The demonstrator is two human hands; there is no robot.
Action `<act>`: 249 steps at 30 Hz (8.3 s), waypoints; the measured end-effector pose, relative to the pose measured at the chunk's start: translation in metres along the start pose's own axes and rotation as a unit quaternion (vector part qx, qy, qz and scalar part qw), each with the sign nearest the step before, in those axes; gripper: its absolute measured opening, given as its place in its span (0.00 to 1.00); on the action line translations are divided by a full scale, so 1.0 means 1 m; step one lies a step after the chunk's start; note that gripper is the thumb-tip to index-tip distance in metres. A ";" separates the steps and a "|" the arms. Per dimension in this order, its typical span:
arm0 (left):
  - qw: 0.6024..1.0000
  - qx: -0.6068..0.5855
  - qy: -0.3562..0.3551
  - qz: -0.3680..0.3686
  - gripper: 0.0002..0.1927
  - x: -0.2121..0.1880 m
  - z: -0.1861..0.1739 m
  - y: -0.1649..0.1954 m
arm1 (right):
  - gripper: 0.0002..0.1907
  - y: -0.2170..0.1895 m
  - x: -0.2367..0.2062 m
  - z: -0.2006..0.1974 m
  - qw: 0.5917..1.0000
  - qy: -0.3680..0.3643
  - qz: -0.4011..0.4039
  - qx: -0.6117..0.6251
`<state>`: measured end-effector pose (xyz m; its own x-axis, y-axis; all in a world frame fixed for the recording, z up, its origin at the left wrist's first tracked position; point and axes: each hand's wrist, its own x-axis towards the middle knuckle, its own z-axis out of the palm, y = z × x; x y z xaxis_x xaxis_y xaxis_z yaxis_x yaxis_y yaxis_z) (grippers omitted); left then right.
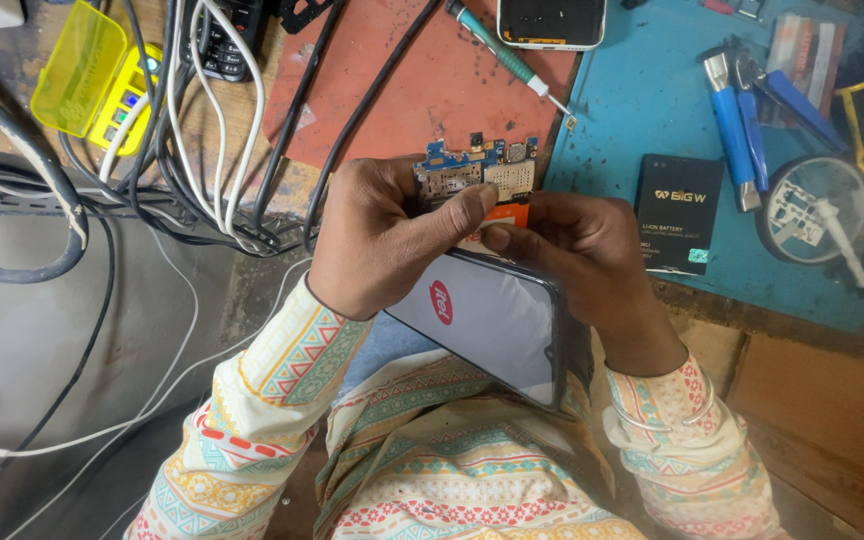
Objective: The person sits on the floor holding a phone motherboard and an orange battery pack on their lap, using tweezers to work on the board's connectors. They then hold the board over a phone body, continue manipulating it with tweezers, and finally place the battery pack on the workbench.
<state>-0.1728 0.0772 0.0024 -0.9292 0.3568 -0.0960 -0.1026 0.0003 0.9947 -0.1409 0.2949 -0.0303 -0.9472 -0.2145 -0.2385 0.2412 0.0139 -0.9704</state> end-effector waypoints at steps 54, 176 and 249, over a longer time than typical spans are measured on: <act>0.999 0.042 0.016 -0.015 0.14 -0.003 0.004 -0.002 | 0.13 0.001 -0.005 0.000 1.000 0.001 0.001 0.002; 1.000 -0.017 0.007 -0.009 0.15 -0.005 0.010 0.007 | 0.15 0.000 -0.006 0.001 1.000 0.001 0.023 -0.010; 1.000 -0.007 0.009 -0.024 0.15 -0.002 0.009 0.001 | 0.15 0.001 -0.005 0.001 0.999 -0.015 0.005 0.032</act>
<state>-0.1678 0.0851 0.0040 -0.9292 0.3400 -0.1447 -0.1521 0.0049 0.9884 -0.1355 0.2950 -0.0301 -0.9382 -0.2443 -0.2451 0.2635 -0.0453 -0.9636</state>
